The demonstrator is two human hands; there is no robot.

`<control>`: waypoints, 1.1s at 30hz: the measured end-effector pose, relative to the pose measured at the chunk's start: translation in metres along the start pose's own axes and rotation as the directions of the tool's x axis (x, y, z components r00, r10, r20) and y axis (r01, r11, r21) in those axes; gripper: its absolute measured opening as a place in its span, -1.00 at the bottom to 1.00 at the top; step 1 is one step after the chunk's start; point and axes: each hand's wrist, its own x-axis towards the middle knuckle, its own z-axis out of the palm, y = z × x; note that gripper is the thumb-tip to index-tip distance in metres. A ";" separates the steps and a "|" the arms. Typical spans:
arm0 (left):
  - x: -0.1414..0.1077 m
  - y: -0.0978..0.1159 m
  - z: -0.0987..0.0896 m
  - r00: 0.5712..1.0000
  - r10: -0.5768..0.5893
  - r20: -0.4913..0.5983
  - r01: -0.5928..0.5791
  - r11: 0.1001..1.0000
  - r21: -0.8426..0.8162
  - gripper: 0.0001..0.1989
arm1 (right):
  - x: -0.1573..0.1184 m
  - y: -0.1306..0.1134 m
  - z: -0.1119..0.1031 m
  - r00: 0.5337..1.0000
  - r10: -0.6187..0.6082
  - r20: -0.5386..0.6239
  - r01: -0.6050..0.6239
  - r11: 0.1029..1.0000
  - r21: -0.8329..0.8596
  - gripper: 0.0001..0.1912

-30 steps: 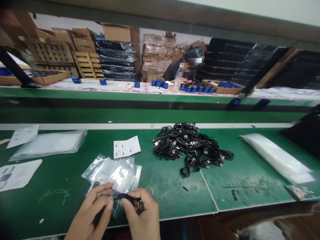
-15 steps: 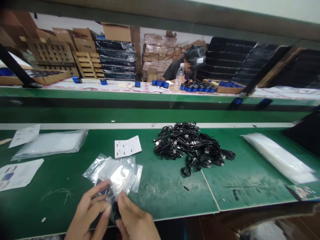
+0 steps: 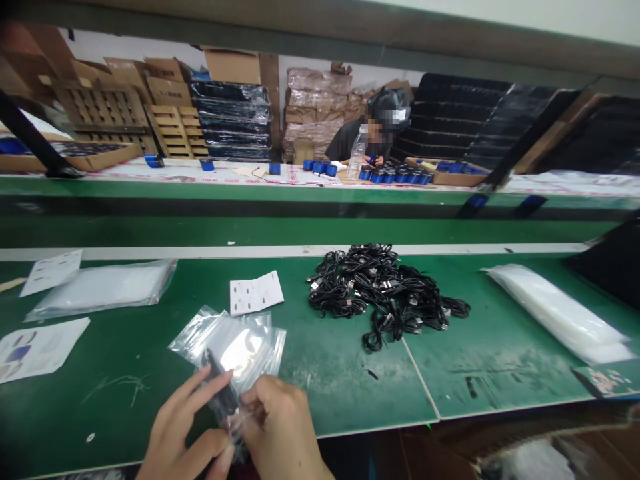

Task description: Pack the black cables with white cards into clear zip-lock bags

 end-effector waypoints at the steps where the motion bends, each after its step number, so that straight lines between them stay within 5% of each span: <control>1: 0.004 -0.004 -0.005 0.999 0.014 0.033 -0.014 1.000 0.010 -0.87 | 0.000 -0.002 -0.002 0.999 -0.030 0.030 0.031 0.999 -0.040 -0.80; 4: 0.020 -0.015 -0.025 0.945 -0.082 0.316 0.099 0.994 -0.037 -0.77 | 0.001 -0.010 -0.011 0.986 -0.062 0.152 0.073 0.995 -0.073 -0.78; 7: 0.035 -0.020 -0.040 0.750 -0.287 0.595 0.386 0.921 -0.042 -0.55 | 0.003 -0.019 -0.019 0.969 -0.089 0.232 0.085 0.996 0.030 -0.84; 9: 0.040 -0.020 -0.043 0.691 -0.341 0.638 0.490 0.869 -0.066 -0.70 | 0.003 -0.022 -0.022 0.978 -0.070 0.197 0.035 0.984 0.175 -0.88; 12: 0.038 -0.016 -0.038 0.732 -0.362 0.577 0.563 0.799 -0.213 -0.81 | 0.000 -0.021 -0.022 0.985 -0.001 0.170 -0.057 0.940 0.336 -0.79; 15: 0.031 -0.014 -0.030 0.749 -0.458 0.478 0.642 0.680 -0.354 -0.72 | -0.002 -0.016 -0.018 0.984 0.023 0.175 -0.071 0.960 0.272 -0.86; 22: 0.017 -0.019 -0.028 0.645 -0.536 0.545 0.764 0.418 -0.492 -0.72 | -0.001 -0.014 -0.016 0.994 0.008 0.111 -0.023 0.991 0.133 -0.85; 24: 0.015 -0.022 -0.029 0.633 -0.576 0.517 0.772 0.423 -0.474 -0.72 | -0.001 -0.014 -0.017 0.994 -0.018 0.108 0.007 0.995 0.099 -0.83; 30: 0.009 -0.028 -0.030 0.768 -0.474 0.430 0.637 0.636 -0.436 -0.75 | -0.003 -0.011 -0.015 0.990 -0.080 0.115 0.078 0.997 0.020 -0.85; 33: 0.008 -0.026 -0.029 0.786 -0.492 0.375 0.618 0.654 -0.437 -0.75 | -0.002 -0.008 -0.012 0.986 -0.094 0.140 0.091 0.996 0.027 -0.86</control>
